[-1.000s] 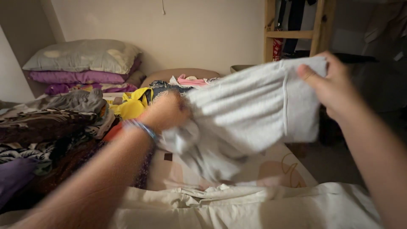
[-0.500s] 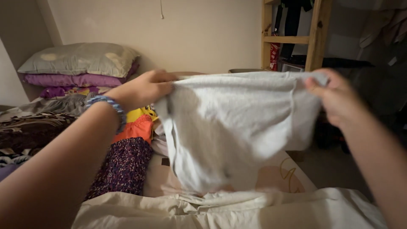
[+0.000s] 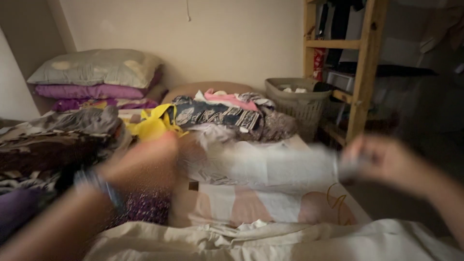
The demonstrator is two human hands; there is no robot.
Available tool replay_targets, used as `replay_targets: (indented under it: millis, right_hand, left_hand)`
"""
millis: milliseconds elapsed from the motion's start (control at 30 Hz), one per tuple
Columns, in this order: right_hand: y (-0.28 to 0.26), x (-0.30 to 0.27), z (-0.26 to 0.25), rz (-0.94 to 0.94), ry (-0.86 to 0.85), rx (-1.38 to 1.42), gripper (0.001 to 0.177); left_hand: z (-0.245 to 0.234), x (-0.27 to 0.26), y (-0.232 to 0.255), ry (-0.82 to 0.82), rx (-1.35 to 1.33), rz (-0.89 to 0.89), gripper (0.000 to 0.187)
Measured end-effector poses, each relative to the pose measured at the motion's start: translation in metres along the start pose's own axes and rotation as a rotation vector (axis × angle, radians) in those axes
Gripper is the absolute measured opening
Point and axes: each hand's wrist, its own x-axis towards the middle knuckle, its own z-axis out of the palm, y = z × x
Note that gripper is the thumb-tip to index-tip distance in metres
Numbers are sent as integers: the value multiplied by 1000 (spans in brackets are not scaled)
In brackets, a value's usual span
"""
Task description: The person sits on a bed and folds several garments one by one, including a grey pair of shorts and a light purple top. Each item is smoothed, folded, and placed onto a growing stack on the bed.
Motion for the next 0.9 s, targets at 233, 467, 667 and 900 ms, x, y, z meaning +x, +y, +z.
replay_targets:
  millis: [233,467,667,900]
  right_hand:
    - [73,-62,68,168,-599,-75,29]
    - [25,-17,61,336,-672,-125,27]
    - [-56,-5,148,11,-280,-497,61]
    - [-51,-30,192,365,-526,-781,91]
  left_hand:
    - [120,-62,-86,-464,255,355,24]
    - [89,3,-70,-227,476,-77,23]
    - [135,43,-114,-129,693,-20,58]
    - [132,39,-151,-30,718,-472,90]
